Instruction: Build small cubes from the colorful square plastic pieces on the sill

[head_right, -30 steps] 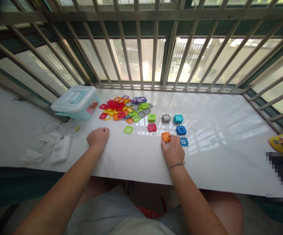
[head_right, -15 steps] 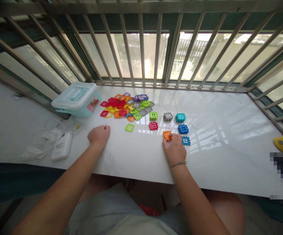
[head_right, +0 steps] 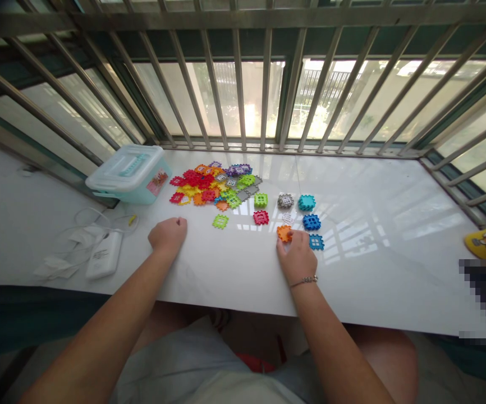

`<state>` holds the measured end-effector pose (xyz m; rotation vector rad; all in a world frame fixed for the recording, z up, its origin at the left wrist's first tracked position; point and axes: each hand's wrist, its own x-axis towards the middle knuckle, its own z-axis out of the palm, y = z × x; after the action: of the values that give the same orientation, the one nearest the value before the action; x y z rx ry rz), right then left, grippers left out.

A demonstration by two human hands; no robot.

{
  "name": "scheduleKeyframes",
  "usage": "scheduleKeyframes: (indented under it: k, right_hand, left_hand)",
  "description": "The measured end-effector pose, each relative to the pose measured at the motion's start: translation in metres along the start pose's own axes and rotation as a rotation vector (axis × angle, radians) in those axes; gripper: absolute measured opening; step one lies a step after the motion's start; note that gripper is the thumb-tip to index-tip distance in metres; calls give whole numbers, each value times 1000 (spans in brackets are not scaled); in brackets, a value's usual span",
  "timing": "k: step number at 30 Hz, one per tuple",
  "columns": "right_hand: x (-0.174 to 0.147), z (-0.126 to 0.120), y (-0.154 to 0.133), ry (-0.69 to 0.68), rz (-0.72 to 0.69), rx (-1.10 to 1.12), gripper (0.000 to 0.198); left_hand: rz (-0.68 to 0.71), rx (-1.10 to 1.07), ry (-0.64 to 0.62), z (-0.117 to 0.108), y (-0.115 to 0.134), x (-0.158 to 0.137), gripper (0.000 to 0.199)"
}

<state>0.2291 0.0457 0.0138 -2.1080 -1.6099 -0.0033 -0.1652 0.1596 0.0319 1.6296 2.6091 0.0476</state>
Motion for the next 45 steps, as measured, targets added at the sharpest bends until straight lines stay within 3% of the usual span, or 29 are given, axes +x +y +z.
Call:
scheduleKeyframes:
  k: [45]
  right_hand:
    - [1,-5,-3,-37,-22,-16,32]
  left_hand:
    - [2,4,16,0,0,-1,57]
